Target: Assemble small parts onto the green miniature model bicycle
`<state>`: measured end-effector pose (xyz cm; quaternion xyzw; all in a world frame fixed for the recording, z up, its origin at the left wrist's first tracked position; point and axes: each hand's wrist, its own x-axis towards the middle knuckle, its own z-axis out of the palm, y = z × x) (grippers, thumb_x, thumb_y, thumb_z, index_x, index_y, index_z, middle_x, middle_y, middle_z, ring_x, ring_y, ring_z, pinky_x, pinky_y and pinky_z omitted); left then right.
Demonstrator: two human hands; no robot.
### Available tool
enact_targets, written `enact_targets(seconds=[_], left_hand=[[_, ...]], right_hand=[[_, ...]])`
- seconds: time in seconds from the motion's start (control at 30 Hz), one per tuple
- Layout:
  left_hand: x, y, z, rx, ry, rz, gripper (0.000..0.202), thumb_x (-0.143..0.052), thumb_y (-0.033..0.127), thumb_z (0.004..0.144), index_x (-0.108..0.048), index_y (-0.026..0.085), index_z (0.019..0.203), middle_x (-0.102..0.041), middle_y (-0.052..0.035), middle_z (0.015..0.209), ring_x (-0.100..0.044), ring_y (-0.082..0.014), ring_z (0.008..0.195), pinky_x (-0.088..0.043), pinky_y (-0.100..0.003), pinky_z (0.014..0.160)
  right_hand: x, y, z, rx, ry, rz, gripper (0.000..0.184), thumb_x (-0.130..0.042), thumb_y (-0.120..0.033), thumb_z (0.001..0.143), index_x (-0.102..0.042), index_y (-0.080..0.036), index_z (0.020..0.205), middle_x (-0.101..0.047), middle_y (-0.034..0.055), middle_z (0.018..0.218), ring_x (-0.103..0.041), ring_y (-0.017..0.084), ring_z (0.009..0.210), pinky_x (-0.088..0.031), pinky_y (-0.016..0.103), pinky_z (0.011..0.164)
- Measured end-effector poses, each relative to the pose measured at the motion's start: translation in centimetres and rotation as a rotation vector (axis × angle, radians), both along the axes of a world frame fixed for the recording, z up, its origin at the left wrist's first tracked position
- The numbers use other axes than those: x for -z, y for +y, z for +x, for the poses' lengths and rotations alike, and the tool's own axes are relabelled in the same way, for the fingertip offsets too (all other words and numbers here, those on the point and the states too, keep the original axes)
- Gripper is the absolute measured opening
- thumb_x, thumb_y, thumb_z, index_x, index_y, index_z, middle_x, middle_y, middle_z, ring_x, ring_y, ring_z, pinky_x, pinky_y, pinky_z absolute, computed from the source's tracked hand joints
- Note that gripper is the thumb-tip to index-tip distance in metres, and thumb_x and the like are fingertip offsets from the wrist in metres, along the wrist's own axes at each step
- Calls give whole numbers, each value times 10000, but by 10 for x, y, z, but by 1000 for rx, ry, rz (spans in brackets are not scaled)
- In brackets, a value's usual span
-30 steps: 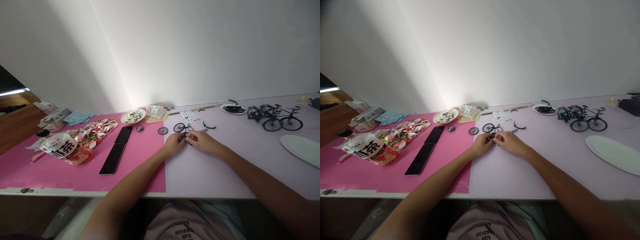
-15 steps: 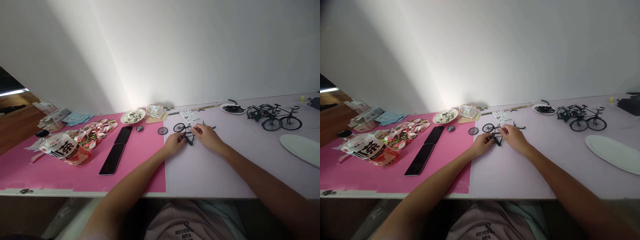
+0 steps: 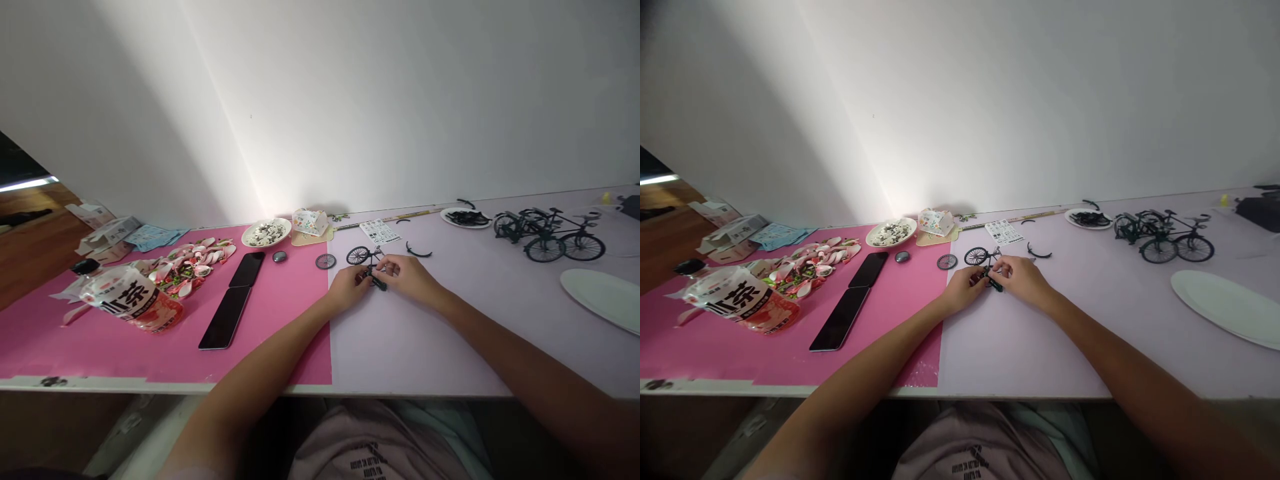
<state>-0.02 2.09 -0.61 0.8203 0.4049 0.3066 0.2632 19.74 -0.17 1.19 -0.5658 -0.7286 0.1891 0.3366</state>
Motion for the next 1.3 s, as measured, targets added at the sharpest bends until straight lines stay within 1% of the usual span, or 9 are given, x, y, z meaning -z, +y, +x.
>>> enact_targets(seconds=[0.1,0.3,0.53,0.67,0.87,1.03,1.13,1.2,1.3], left_hand=[[0,0,0,6,-10,0,225,-536,281,929,-726,163,956,-723,-20,815,-561,-129,672,-410,-220,608],[0,-1,0,10,-51,-15,242,-543,295,933,-728,169,1025,-728,-19,863,-578,-127,697,-431,-224,645],[-2,-1,-2,29,-85,10,222,-529,291,961,-705,161,925,-687,-18,808,-560,-132,698,-427,-230,642],[-3,-1,-2,16,-110,-9,238,-547,303,967,-708,152,879,-681,-23,758,-559,-142,695,-433,-233,645],[-3,-1,-3,-14,-162,-24,209,-594,249,944,-759,162,1037,-752,-40,864,-599,-144,736,-446,-228,668],[-2,0,-2,-40,-157,-18,218,-601,249,945,-769,168,1057,-774,-44,902,-623,-140,744,-471,-230,699],[-1,0,-2,-71,-146,-4,217,-618,264,942,-772,169,1062,-779,-47,910,-640,-146,752,-491,-238,723],[-1,0,-2,-104,-145,5,218,-638,267,933,-771,164,1072,-784,-53,929,-653,-152,768,-502,-244,739],[-1,-1,-1,-136,-146,12,223,-651,267,926,-771,167,1085,-789,-53,947,-661,-155,780,-510,-251,753]], right_hand=[[-1,-1,-2,-19,16,12,246,-670,-468,837,-735,-230,832,-619,3,689,-501,155,597,-356,281,548],[-2,-2,-3,-48,51,37,232,-651,-439,844,-758,-232,854,-647,18,715,-515,170,634,-374,293,571],[2,1,0,-93,72,71,257,-640,-448,855,-769,-225,864,-672,31,742,-532,180,668,-400,299,591],[4,3,0,-125,96,76,241,-643,-435,858,-778,-235,872,-706,35,804,-541,181,699,-419,303,613],[5,2,-1,-137,116,75,261,-626,-399,858,-794,-218,943,-703,48,801,-549,178,682,-432,299,597],[-1,-2,-3,-147,94,107,251,-590,-362,869,-783,-220,944,-704,45,804,-556,178,684,-437,297,609],[-5,-1,-1,-83,61,126,247,-588,-373,868,-765,-208,920,-670,35,719,-552,181,651,-426,297,597],[-7,2,3,13,39,150,236,-584,-356,865,-754,-206,928,-658,30,697,-549,179,630,-420,300,601],[-10,7,14,187,-36,186,206,-570,-306,863,-732,-223,959,-667,31,734,-565,187,657,-400,308,612]])
